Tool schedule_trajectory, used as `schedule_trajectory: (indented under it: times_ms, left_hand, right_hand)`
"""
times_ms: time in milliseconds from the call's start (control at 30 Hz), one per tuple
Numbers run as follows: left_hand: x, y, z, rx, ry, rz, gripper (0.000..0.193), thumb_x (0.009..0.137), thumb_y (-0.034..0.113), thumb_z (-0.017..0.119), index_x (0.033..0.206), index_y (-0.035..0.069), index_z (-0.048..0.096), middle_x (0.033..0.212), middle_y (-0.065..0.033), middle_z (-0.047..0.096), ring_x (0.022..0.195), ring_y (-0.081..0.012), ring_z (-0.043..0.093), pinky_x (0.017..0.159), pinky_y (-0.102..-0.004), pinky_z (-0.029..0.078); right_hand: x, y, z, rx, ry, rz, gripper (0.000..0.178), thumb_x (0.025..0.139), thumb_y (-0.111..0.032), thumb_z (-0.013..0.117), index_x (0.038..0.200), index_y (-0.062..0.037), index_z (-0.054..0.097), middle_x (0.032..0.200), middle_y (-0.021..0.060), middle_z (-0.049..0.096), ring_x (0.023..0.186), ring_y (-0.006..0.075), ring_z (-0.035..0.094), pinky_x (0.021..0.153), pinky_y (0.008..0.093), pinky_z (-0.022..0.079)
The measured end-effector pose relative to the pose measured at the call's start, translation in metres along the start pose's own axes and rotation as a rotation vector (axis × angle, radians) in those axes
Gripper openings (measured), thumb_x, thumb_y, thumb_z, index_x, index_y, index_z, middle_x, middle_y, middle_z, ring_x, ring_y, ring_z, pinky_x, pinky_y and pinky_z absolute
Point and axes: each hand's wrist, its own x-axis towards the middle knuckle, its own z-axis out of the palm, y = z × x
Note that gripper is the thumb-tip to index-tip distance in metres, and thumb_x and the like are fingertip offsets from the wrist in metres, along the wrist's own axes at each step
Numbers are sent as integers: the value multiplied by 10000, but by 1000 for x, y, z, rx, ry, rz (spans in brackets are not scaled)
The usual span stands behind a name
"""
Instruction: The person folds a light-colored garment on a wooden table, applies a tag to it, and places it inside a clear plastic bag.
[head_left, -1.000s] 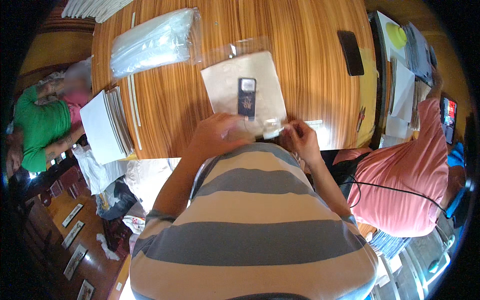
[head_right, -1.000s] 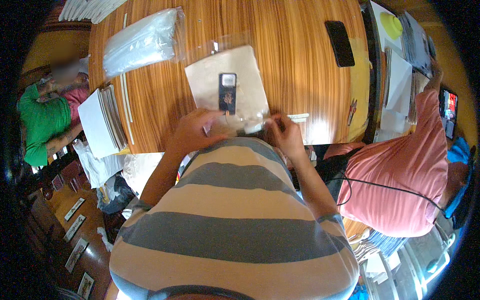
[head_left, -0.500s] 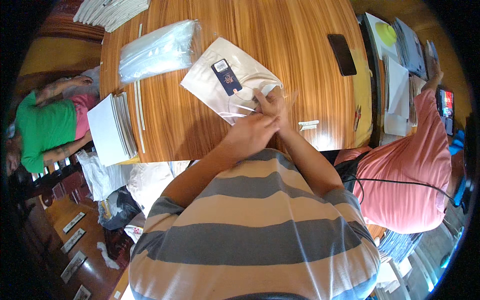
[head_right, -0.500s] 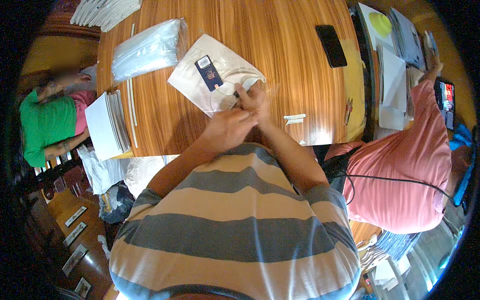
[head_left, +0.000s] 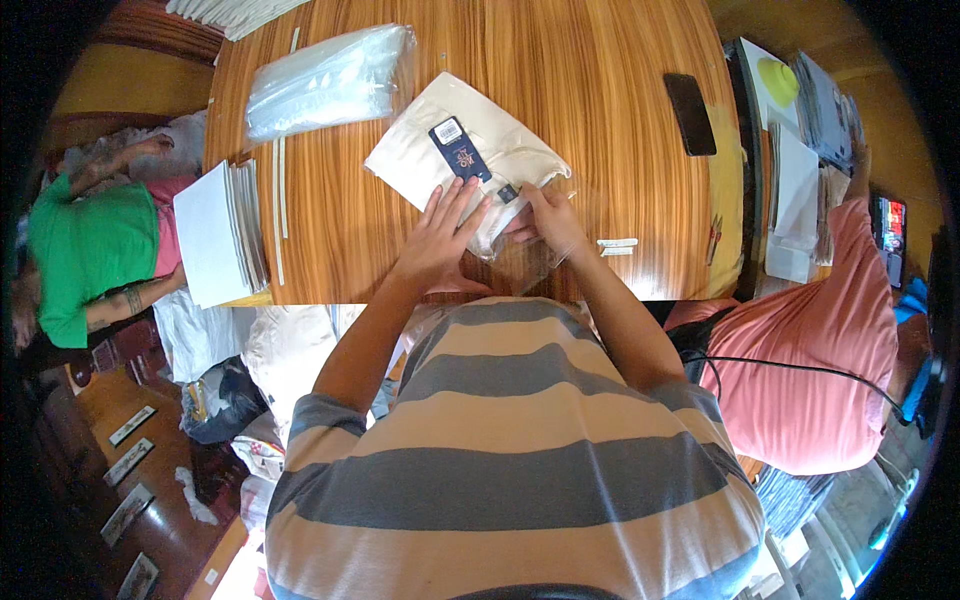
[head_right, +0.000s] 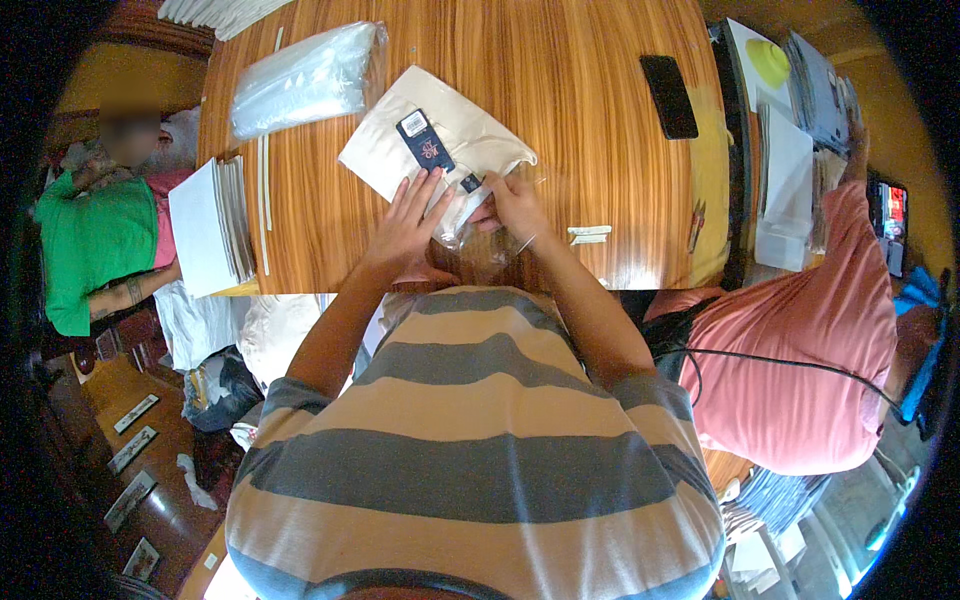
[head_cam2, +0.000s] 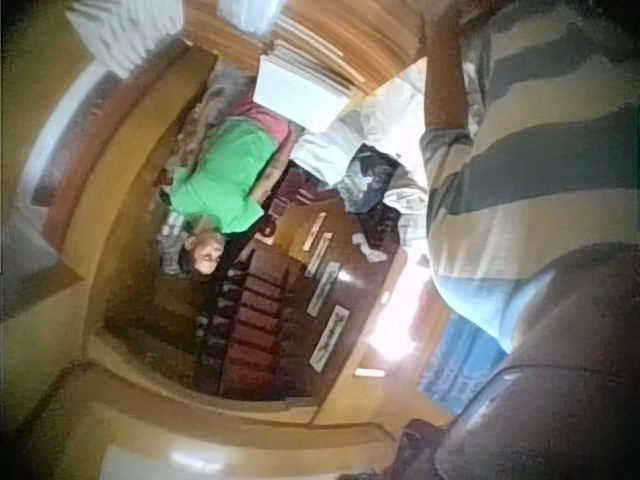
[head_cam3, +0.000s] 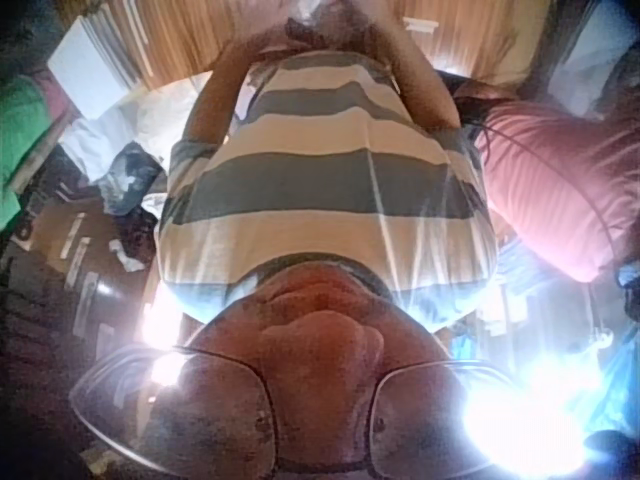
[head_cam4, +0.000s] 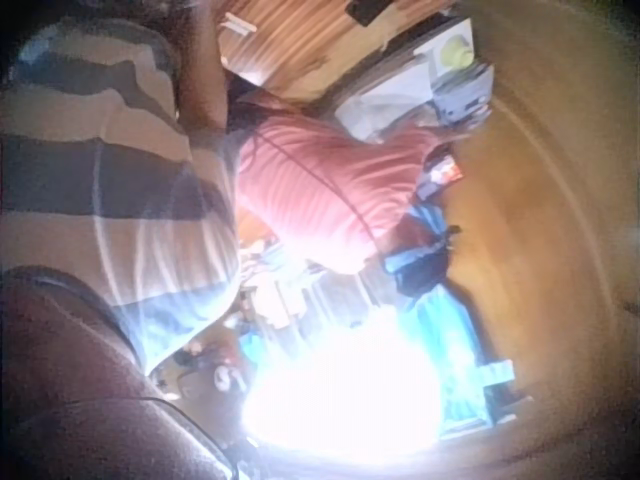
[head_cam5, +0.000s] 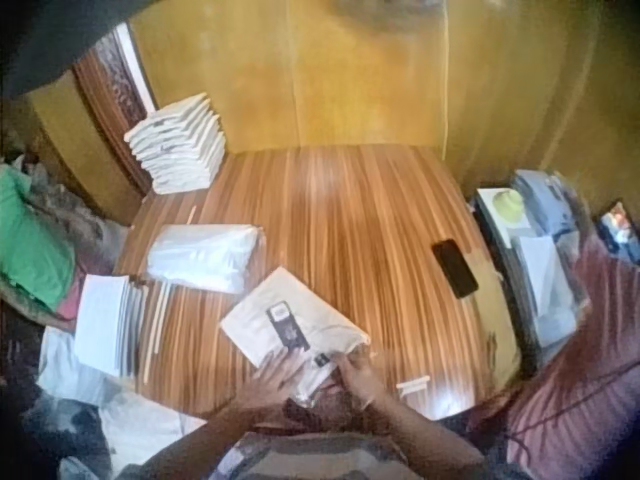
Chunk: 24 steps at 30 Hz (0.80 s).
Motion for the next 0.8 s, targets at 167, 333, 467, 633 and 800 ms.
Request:
schedule_trajectory:
  times_ms: [167, 333, 467, 633, 800]
  left_hand:
    - [-4, 14, 21, -7, 96, 41, 1284, 644, 708, 883, 1650, 107, 357, 1748, -202, 212, 1608, -464, 176, 1286, -659, 136]
    - [-21, 25, 29, -26, 23, 151, 897, 817, 475, 775, 1593, 147, 468, 1734, -164, 292, 1593, -446, 247, 1267, -687, 170]
    - [-41, 31, 59, 49, 236, 285, 533, 958, 308, 647, 1466, 150, 604, 1654, -151, 428, 1549, -426, 350, 1240, -696, 255]
    - [-57, 36, 54, -240, 245, 417, 296, 938, 165, 703, 1227, 135, 762, 1412, -84, 643, 1483, -358, 478, 1259, -640, 283]
    - [-49, 35, -25, -686, 320, 492, 391, 821, -5, 821, 1191, 109, 770, 1182, -38, 757, 1289, -264, 671, 1215, -581, 381]
  right_hand:
    - [-14, 15, 0, -77, 37, -50, 425, 1118, -322, 564, 1153, 93, 653, 1020, 215, 749, 772, 274, 790, 613, 351, 664]
    - [-60, 61, -5, 82, 70, -53, 374, 1135, -247, 531, 1185, 110, 633, 1011, 204, 750, 808, 276, 788, 674, 348, 677]
    - [-110, 77, 0, 241, 128, 94, 404, 1133, -256, 541, 1302, 109, 577, 1124, 219, 732, 941, 272, 778, 782, 351, 678]
    - [-187, 116, 9, 420, 25, 13, 394, 1026, -177, 713, 1316, 67, 603, 1225, 203, 727, 1095, 314, 749, 922, 450, 641]
    - [-230, 164, -26, 293, 152, -16, 126, 985, -60, 732, 1108, -48, 707, 1059, 143, 757, 883, 255, 772, 759, 372, 640]
